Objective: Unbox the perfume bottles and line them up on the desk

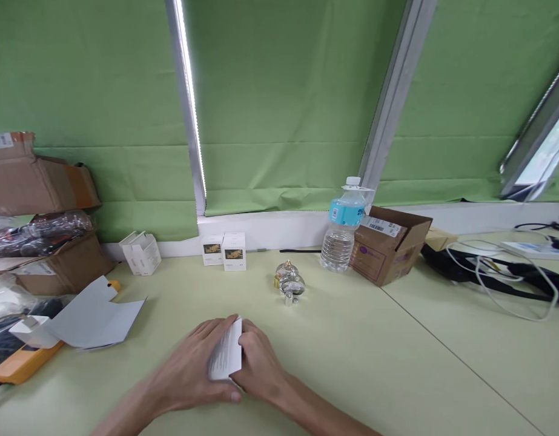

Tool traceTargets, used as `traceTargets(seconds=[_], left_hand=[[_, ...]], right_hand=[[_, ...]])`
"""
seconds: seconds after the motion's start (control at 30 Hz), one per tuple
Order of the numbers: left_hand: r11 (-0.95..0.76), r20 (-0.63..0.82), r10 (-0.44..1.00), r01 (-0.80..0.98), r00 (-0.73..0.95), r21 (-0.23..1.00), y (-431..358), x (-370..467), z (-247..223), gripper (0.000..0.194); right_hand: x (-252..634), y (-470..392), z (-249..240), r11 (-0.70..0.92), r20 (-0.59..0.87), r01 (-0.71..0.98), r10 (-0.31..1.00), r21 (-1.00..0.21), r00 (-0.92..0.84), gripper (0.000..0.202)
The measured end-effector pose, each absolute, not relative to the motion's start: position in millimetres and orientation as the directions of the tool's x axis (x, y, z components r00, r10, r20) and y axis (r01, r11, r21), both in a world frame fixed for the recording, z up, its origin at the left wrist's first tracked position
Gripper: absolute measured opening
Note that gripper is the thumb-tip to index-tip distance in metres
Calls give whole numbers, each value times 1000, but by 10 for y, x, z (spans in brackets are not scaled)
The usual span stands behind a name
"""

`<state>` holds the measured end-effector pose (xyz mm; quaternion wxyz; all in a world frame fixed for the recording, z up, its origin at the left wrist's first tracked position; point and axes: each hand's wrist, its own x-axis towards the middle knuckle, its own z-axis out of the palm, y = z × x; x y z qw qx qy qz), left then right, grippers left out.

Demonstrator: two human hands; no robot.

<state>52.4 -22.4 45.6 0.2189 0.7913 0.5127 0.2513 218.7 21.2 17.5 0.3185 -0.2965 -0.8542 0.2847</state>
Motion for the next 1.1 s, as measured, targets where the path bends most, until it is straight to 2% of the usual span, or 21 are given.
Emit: traceTargets(seconds=[0.2, 0.3, 0.57, 0.73, 0.97, 1.1], left_hand=[[-276, 113, 958, 736, 265, 618, -255, 544, 631, 59], [-268, 114, 961, 764, 250, 586, -225, 463, 648, 50], [-279, 129, 959, 784, 250, 554, -180, 310, 596, 56], [-258, 121, 966, 828, 228, 498, -181, 293, 608, 62], [-196, 83, 981, 889, 178, 414, -176, 313, 585, 60], [-230, 173, 969, 896, 175, 379, -156, 286, 514, 78]], right_hand=[[2219, 291, 326, 640, 288, 396, 700, -658, -653, 5], [2302, 400, 449, 628, 238, 437, 707, -644, -666, 6], [2448, 508, 704, 656, 241, 512, 716, -555, -655, 8], [2513, 529, 781, 668, 266, 604, 736, -435, -623, 10], [2497, 477, 789, 680, 266, 688, 733, -253, -627, 13], [2491, 438, 805, 668, 289, 725, 737, -169, -611, 16]])
